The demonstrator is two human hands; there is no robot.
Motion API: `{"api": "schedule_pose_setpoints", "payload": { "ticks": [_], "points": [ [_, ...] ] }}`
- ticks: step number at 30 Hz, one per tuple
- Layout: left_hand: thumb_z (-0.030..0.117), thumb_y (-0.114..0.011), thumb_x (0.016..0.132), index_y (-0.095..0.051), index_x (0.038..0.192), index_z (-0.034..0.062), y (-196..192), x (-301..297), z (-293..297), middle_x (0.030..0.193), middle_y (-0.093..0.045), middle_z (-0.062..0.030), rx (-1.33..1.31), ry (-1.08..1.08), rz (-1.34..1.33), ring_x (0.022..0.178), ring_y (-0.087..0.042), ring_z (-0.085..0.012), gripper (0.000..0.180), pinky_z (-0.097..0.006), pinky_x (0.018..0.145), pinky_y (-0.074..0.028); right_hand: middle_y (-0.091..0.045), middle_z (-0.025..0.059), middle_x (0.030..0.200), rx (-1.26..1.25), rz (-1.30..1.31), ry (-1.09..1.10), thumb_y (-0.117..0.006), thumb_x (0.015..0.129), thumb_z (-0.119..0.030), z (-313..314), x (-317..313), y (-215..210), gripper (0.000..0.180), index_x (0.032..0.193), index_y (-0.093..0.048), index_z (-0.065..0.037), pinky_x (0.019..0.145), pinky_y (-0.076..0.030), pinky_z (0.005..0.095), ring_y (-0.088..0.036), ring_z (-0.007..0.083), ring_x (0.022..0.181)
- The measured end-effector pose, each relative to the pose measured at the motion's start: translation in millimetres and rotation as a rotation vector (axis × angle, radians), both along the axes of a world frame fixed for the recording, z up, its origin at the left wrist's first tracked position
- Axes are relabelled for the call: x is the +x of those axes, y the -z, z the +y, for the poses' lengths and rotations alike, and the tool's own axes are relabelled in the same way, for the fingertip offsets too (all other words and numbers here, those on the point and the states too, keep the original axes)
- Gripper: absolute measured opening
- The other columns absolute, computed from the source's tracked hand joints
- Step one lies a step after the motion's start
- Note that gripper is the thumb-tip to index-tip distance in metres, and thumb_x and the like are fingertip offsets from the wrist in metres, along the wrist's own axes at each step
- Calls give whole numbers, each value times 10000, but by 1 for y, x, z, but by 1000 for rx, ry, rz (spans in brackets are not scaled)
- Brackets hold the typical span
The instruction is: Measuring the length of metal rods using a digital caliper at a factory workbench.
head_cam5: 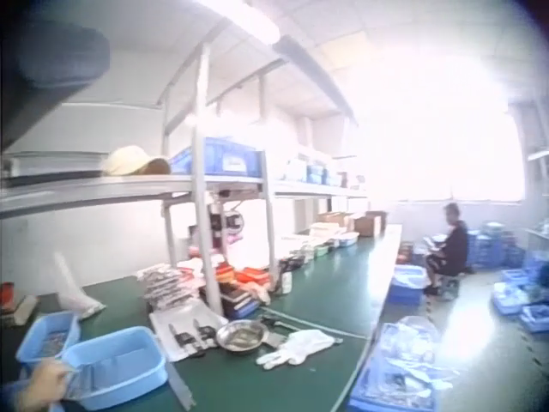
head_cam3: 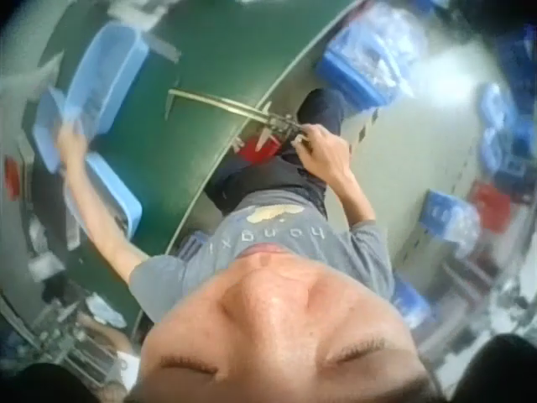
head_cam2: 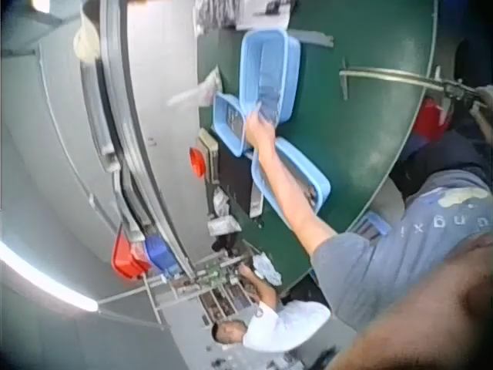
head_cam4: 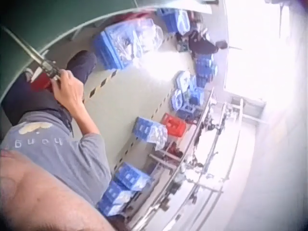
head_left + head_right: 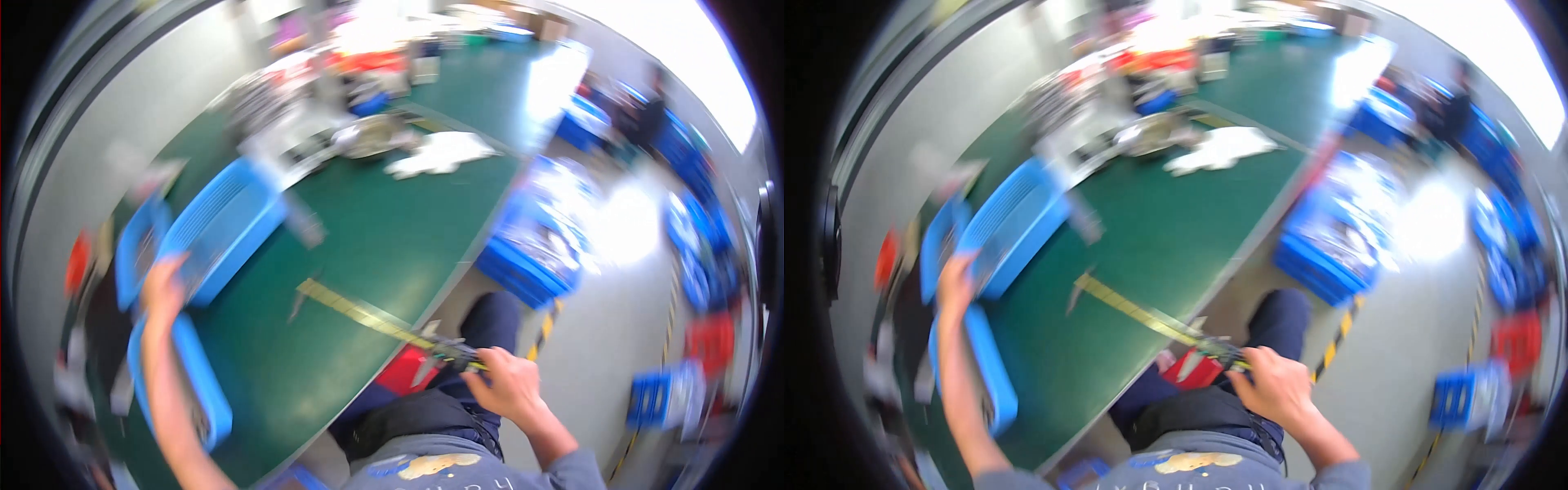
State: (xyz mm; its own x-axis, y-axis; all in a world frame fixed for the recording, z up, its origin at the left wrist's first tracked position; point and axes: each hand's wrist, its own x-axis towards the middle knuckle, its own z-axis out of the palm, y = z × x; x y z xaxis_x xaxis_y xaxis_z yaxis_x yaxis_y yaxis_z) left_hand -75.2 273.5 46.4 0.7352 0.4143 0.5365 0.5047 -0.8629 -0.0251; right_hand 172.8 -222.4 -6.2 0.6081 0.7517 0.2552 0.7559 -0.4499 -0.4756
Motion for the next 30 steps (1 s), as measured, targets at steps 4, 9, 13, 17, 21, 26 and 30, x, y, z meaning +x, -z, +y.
{"api": "schedule_pose_setpoints", "payload": {
  "ticks": [4,9,13,17,21,26,30],
  "points": [
    [13,-464,901,-594,1163,-20,-7,11,12,1164,-597,-148,-507,228,-232,1099,-561,-239,294,-339,967,-425,-590,59,766,117,-87,-29,-694,761,-309,-5,13,4,362,1035,-609,-88,506,-489,365,-632,251,631],
    [80,-653,852,-495,1252,-16,-28,118,-120,1008,-648,-84,-1064,436,64,856,-596,-173,440,-275,783,-481,-550,39,749,226,-261,45,-686,770,-291,-17,9,-11,382,1071,-588,-77,487,-471,343,-607,225,607],
    [89,-646,851,-517,1218,-26,-2,190,-123,985,-651,-120,-839,531,65,838,-617,-167,405,-281,761,-503,-514,26,727,249,-425,163,-686,768,-274,-43,0,-23,376,1069,-580,-74,476,-456,319,-578,195,584],
    [191,-616,893,-527,1226,-29,30,233,-103,1033,-654,-149,-1001,602,206,883,-656,-238,410,-340,716,-541,-510,18,722,227,-459,246,-689,763,-279,-59,-14,-21,366,1052,-587,-79,469,-447,301,-576,179,582],
    [323,-544,933,-534,1234,-40,32,250,-126,1066,-649,-175,-1290,722,125,929,-664,-307,471,-379,701,-559,-515,4,699,186,-580,334,-699,758,-289,-71,-23,-30,363,1041,-610,-80,454,-429,282,-563,151,562],
    [209,-511,930,-558,1192,-59,12,249,-168,1068,-643,-191,-1347,471,23,904,-670,-309,378,-379,674,-561,-513,10,727,170,-765,420,-690,723,-300,-76,-27,-44,399,1024,-607,-51,495,-417,283,-561,150,612],
    [107,-481,911,-564,1179,-65,24,242,-156,1047,-650,-182,-1273,480,-47,881,-673,-295,329,-364,643,-552,-527,-14,673,180,-833,388,-716,726,-298,-76,-18,-52,391,1035,-655,-66,428,-381,238,-523,100,535]
  ]
}}
